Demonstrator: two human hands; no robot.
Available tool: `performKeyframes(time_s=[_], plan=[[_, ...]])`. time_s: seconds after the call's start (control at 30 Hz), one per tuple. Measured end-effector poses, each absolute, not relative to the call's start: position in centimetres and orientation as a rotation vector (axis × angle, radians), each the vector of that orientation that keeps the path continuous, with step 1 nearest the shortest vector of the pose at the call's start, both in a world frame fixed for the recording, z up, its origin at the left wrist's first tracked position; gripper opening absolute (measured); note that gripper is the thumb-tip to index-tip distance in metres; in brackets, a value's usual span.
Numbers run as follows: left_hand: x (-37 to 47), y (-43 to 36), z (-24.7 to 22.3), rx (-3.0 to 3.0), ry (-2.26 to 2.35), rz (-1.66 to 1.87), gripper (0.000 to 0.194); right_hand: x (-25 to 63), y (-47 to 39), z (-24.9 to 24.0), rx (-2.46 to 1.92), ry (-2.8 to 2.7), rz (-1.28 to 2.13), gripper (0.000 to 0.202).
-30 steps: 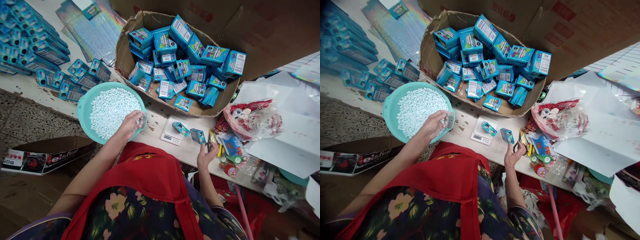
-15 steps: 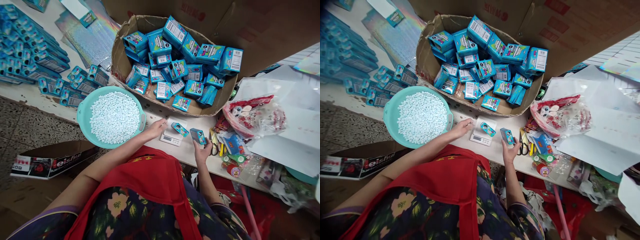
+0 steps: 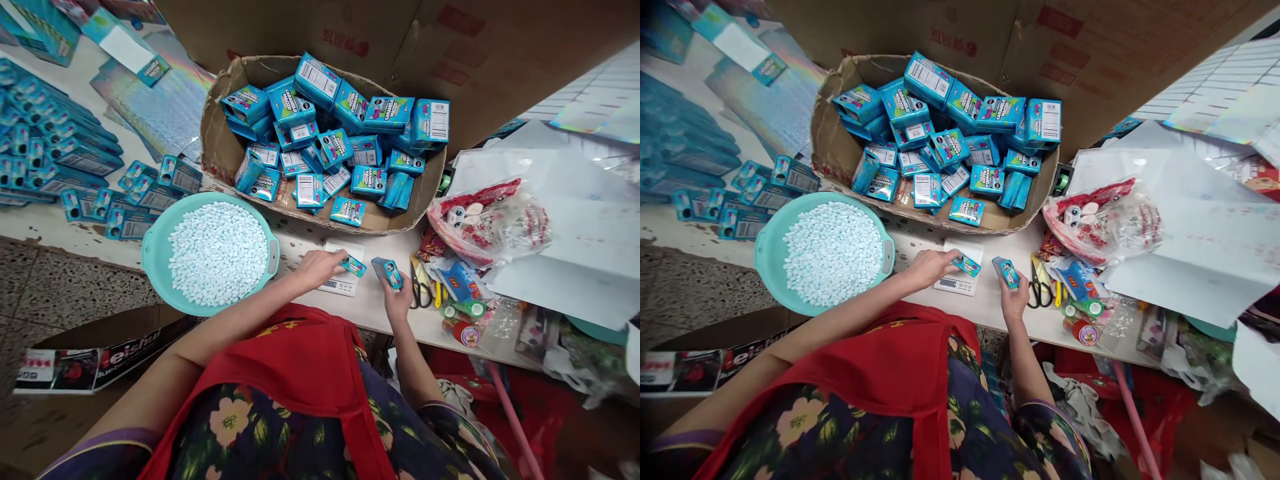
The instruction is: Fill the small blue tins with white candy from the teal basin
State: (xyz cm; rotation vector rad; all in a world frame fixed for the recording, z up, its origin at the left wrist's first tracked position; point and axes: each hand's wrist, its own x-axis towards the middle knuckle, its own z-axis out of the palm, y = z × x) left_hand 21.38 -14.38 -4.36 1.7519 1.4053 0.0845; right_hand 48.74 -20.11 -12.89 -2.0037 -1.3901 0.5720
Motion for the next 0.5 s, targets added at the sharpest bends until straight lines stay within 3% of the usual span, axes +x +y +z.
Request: performKeyframes(time_s=[0.13, 0.27, 0.4, 0.5], plan=[[20.8, -15.0, -4.3, 1.825, 1.378, 0.155, 0.017, 48.6, -19.6, -11.2, -1.995, -1.43, 0.548, 0.05], [16.9, -16.7, -1.3, 1.584, 1.539, 0.57, 0.008, 46.8, -19.3, -8.9, -1.824, -1.623, 0.533, 0.046], [8.4, -19.2, 2.9, 1.346, 1.953, 0.906, 0.011, 43.7, -18.6, -8.9, -1.625, -1.828, 0.644, 0.041], [0.5, -21.4, 5.0, 1.317, 2.426, 0.831, 0.02, 41.8, -18.3, -9.7, -1.602, -1.864, 0.687, 0.038]])
